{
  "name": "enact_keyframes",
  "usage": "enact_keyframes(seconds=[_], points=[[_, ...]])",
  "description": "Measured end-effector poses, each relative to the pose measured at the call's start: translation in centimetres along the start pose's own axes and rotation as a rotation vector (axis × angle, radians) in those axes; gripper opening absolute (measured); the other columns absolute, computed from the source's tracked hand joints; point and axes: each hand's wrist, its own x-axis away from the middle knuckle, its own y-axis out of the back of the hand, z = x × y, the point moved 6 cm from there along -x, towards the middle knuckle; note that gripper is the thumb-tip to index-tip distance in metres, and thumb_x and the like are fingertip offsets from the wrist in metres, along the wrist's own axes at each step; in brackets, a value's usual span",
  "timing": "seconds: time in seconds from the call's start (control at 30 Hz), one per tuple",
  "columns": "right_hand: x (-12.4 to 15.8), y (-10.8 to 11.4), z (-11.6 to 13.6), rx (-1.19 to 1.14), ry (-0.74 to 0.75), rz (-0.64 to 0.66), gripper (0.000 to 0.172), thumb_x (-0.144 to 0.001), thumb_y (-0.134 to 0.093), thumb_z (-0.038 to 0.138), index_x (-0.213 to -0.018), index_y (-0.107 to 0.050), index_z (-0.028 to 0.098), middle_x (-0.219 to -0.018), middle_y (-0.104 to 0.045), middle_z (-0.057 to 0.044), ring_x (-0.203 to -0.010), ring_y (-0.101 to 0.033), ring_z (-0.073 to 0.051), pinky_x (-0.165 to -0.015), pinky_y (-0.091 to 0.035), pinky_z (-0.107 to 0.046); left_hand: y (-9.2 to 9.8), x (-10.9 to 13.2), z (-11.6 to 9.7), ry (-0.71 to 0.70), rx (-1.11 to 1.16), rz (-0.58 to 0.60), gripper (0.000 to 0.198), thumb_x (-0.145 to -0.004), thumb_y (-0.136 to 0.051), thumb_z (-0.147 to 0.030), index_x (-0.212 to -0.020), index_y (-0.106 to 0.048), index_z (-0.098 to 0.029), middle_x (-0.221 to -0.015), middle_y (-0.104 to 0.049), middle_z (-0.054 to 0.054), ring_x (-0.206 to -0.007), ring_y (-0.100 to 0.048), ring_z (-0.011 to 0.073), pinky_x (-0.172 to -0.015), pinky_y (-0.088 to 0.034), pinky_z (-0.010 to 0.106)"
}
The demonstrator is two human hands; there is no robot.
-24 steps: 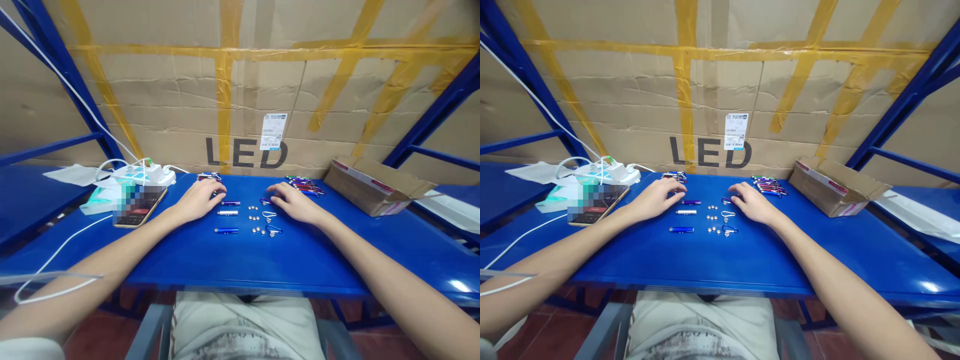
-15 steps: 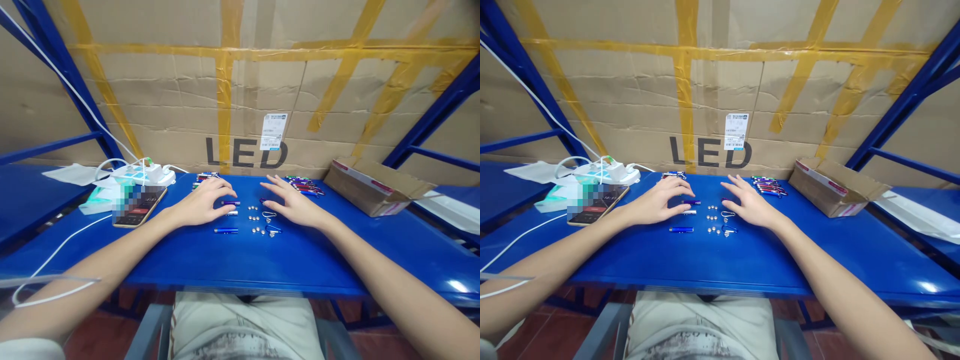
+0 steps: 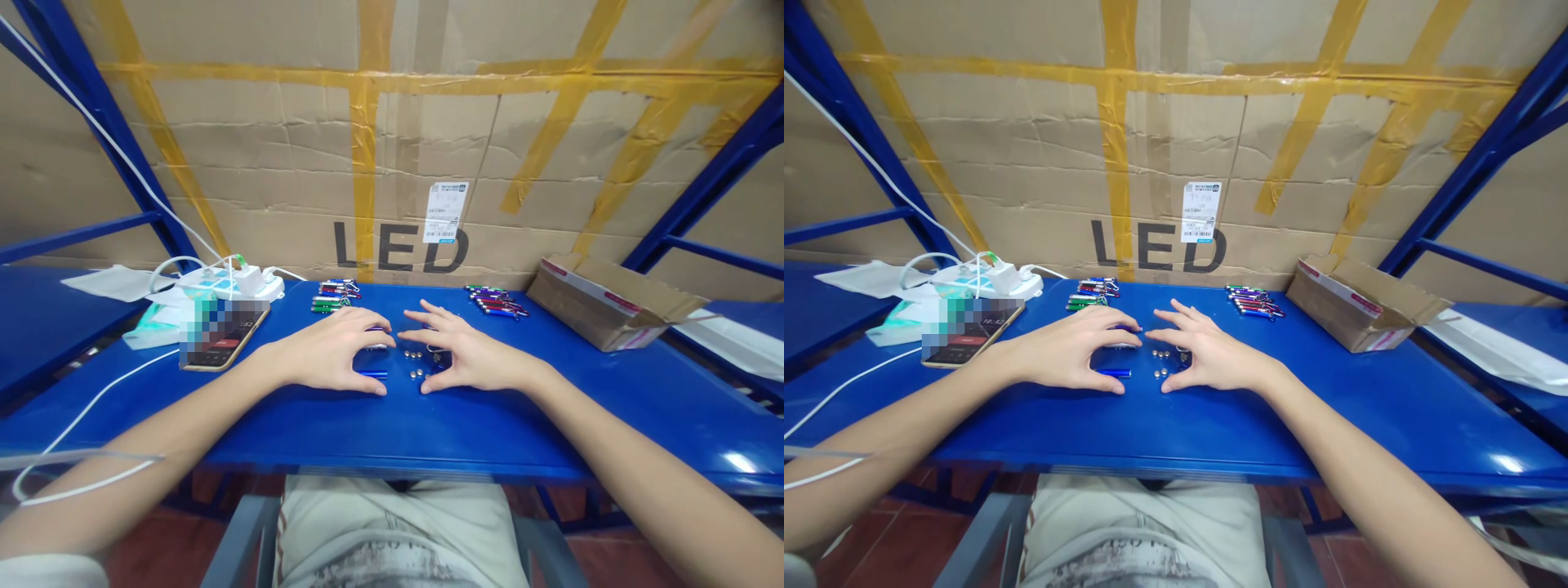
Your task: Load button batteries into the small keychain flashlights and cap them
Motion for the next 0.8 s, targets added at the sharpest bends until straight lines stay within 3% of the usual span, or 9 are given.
enact_keyframes(seconds=[0.17, 0.33, 0.57, 0.8], points=[[-0.1, -0.1, 0.7, -0.025, 0.071, -0.010, 0.055, -0.091, -0.087, 0.056, -0.138, -0.078, 0.030, -0.161, -0.057, -0.013, -0.160, -0.039, -0.041, -0.130, -0.035, -0.065, 0.5, 0.0, -0.3, -0.003, 0.007, -0.006, 0.036, -0.092, -0.085, -0.055, -0.108, -0.080, -0.022, -0.142, -0.066, 0.013, -0.137, -0.059, 0.0363, -0.124, -0.043, 0.056], [-0.2, -0.3, 1.6, -0.046, 0.110, 0.005, 0.028, -0.098, -0.080, 0.050, -0.117, -0.084, 0.029, -0.151, -0.061, -0.012, -0.152, -0.044, -0.038, -0.128, -0.038, -0.060, 0.7, -0.1, -0.5, 0.013, 0.057, 0.033, 0.023, -0.088, -0.088, -0.043, -0.092, -0.080, -0.022, -0.130, -0.068, 0.010, -0.132, -0.059, 0.0346, -0.119, -0.048, 0.052], [-0.4, -0.4, 1.8, -0.095, 0.156, 0.030, 0.019, -0.104, -0.073, 0.041, -0.108, -0.083, 0.026, -0.138, -0.070, -0.010, -0.143, -0.052, -0.033, -0.125, -0.039, -0.055, 0.0, 0.0, -0.2, -0.006, 0.069, 0.062, 0.010, -0.095, -0.080, -0.031, -0.094, -0.079, -0.021, -0.127, -0.069, 0.009, -0.129, -0.059, 0.0317, -0.115, -0.050, 0.048], [-0.5, -0.6, 2.0, -0.099, 0.146, 0.022, 0.018, -0.105, -0.072, 0.039, -0.111, -0.082, 0.025, -0.137, -0.070, -0.011, -0.139, -0.053, -0.032, -0.122, -0.040, -0.052, 0.3, -0.1, -0.1, -0.022, 0.079, -0.040, 0.004, -0.094, -0.074, -0.024, -0.096, -0.076, -0.020, -0.126, -0.068, 0.011, -0.126, -0.061, 0.0304, -0.116, -0.050, 0.047]])
